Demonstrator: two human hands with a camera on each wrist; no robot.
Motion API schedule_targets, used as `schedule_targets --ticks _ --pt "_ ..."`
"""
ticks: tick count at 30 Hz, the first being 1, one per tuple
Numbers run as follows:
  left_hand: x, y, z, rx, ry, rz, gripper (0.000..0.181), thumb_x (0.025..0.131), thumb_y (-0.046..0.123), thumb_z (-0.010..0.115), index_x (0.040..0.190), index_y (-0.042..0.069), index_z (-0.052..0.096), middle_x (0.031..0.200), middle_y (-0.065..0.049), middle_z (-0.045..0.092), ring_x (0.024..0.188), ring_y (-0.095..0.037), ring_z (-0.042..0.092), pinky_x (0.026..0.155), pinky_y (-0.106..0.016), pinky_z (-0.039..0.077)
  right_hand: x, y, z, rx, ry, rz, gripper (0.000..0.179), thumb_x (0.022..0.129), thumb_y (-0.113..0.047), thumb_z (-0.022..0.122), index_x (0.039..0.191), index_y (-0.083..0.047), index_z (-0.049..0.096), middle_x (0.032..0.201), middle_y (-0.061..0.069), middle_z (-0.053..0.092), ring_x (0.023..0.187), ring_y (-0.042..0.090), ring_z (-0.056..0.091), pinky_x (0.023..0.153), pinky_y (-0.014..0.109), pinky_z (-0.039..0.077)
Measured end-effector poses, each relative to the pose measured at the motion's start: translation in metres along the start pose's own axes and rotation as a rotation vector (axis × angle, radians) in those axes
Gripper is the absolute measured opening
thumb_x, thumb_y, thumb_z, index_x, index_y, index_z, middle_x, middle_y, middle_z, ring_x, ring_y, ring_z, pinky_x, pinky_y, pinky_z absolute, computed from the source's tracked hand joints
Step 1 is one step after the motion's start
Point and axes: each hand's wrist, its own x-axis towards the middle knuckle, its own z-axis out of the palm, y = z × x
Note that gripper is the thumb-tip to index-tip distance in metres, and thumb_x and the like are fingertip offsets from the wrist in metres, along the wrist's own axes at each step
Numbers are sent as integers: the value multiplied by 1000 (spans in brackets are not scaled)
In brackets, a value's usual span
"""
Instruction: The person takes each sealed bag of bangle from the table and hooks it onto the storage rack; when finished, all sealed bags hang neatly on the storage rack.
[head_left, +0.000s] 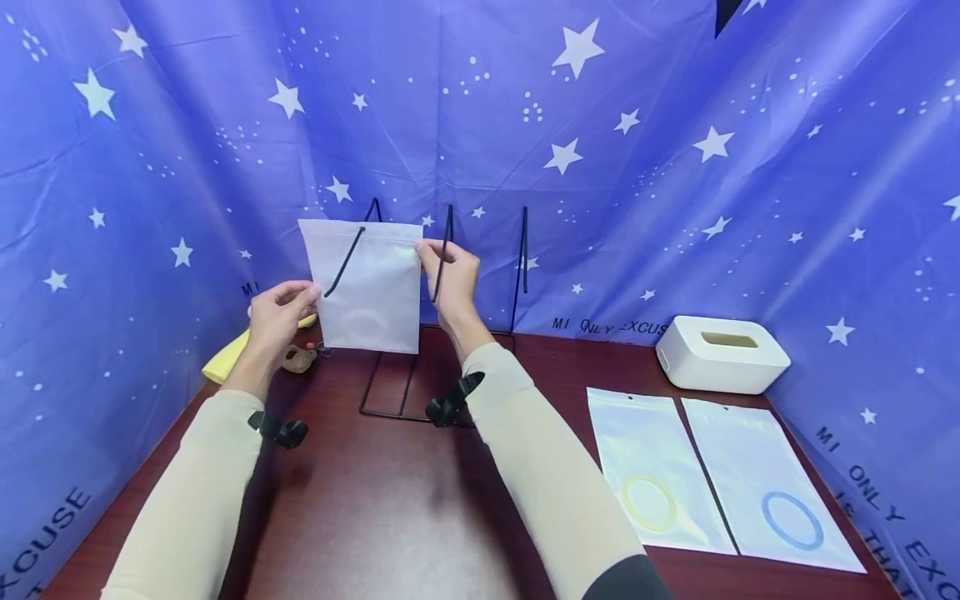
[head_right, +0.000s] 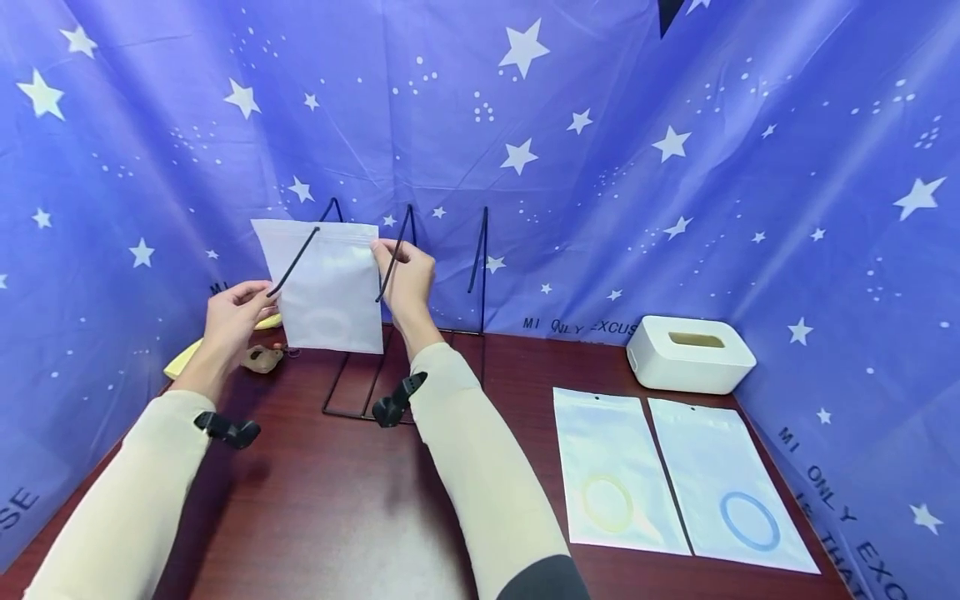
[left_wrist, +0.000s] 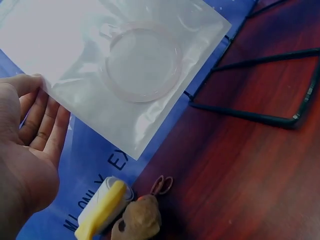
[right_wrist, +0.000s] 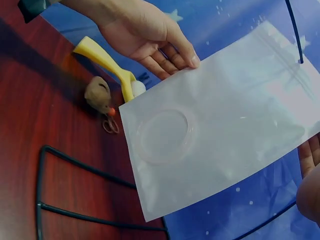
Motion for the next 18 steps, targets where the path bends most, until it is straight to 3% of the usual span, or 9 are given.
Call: schedule_targets --ticks 9,13,18 --pt "23 5 16 29 51 -19 7 94 23 76 99 19 74 82 19 72 78 0 68 76 -12 56 22 -5 8 -31 77 48 15 90 -19 81 98 -7 83 85 7 77 65 9 63 64 20 52" --pt "32 5 22 -16 75 -26 3 93 20 77 96 20 75 82 18 72 81 -1 67 75 -10 56 29 -6 11 -58 104 54 14 90 -22 81 97 -10 84 80 2 74 66 9 64 62 18 49" --pt "39 1 27 -124 82 -38 11 92 13 78 88 22 74 79 16 74 76 -1 67 72 -11 56 32 -1 12 -66 119 38 15 89 -22 82 97 -10 84 82 5 76 69 6 62 65 17 49"
